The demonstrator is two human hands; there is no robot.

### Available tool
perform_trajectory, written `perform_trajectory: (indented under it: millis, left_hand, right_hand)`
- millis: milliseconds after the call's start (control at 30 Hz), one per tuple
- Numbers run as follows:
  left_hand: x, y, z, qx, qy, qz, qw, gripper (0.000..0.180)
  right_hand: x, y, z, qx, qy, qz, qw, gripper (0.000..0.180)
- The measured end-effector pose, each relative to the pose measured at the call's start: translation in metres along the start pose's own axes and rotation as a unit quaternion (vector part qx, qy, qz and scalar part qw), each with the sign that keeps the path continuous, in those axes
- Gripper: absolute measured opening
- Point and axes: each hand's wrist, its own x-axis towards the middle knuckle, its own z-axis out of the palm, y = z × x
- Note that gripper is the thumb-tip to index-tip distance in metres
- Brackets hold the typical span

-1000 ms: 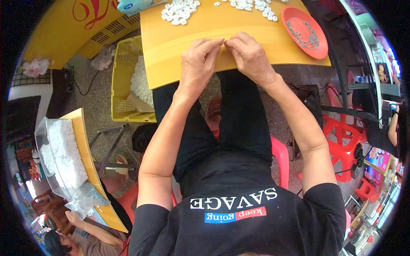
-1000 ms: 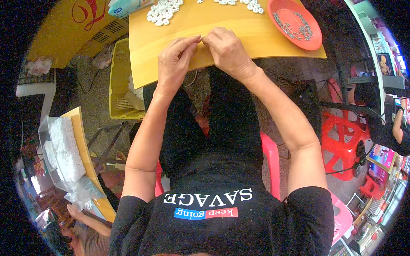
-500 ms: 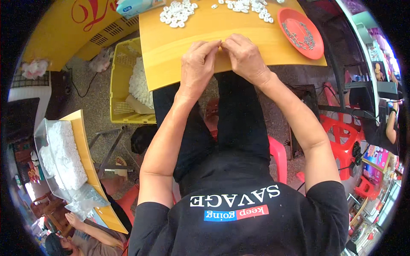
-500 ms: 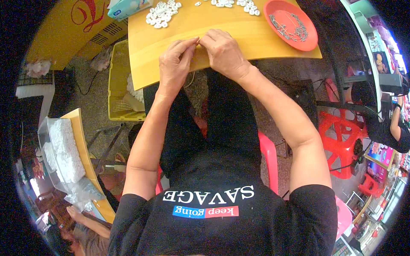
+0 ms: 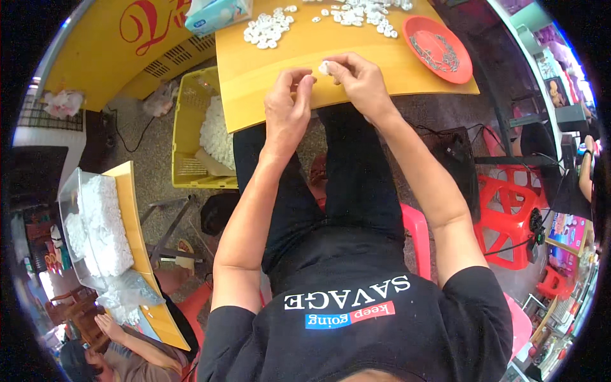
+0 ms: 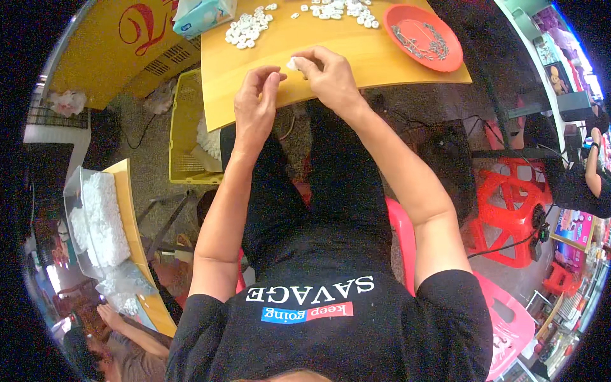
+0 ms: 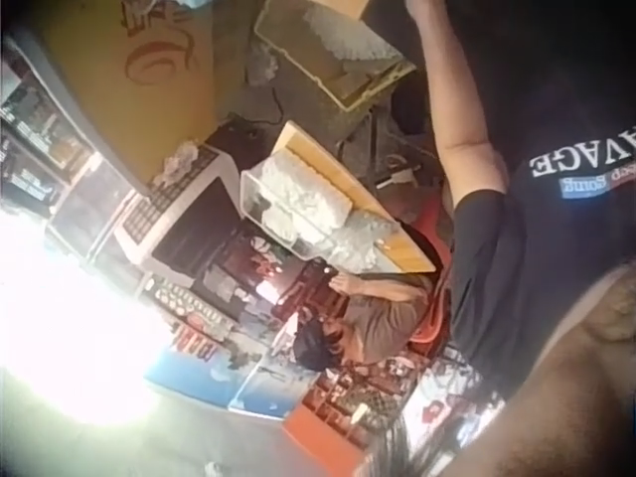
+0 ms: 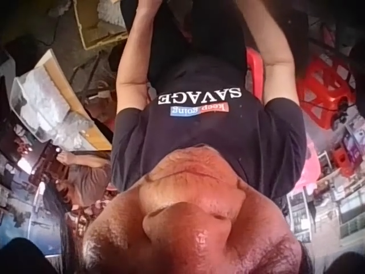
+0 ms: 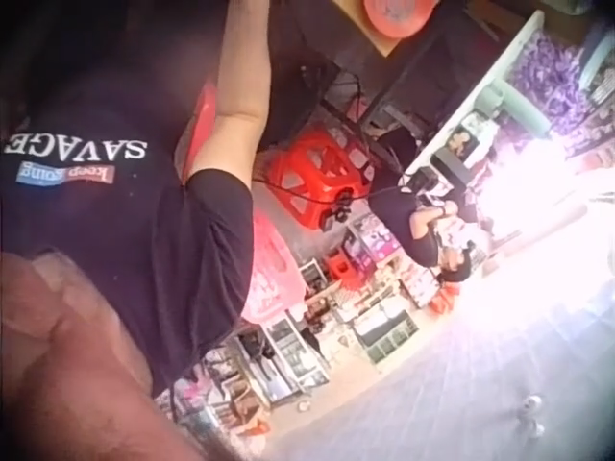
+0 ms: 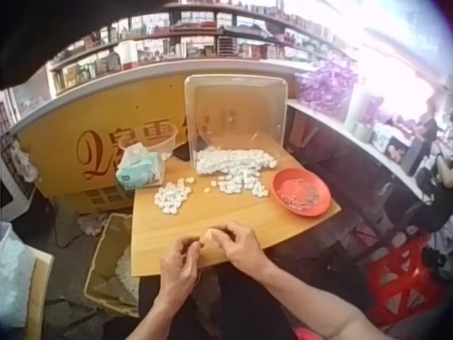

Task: The person is manually inserting small metal pins into white plastic components at a workbench.

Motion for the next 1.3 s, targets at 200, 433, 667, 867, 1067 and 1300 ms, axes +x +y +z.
perform_trajectory:
  millis: [200,433,667,867,1067,1300]
  left_hand:
    - [-0.017,0.016,-0.002,-0.073,0.006,-0.051,0.996,0.015]
    - [-0.020,0.022,-0.002,-0.088,0.006,-0.073,0.993,0.016]
    - [-0.016,0.021,-0.006,-0.063,-0.005,-0.069,0.996,0.018]
    - [-0.012,0.030,-0.011,-0.053,-0.054,-0.065,0.995,0.018]
    - [-0.015,0.030,-0.015,-0.105,0.034,-0.050,0.993,0.018]
    - [-0.018,0.033,-0.012,-0.340,0.002,-0.181,0.923,0.019]
  right_hand:
    - [-0.022,-0.020,0.013,0.239,-0.031,0.100,0.965,0.022]
    - [-0.031,-0.023,0.014,0.144,-0.032,0.043,0.988,0.021]
    - [-0.040,-0.031,0.017,0.103,-0.028,-0.012,0.994,0.020]
    - [-0.042,-0.038,0.011,0.136,-0.055,0.022,0.989,0.020]
    - [-0.033,-0.030,0.000,0.167,0.053,0.011,0.984,0.021]
    - [-0.037,-0.037,-0.003,0.320,-0.026,0.092,0.943,0.024]
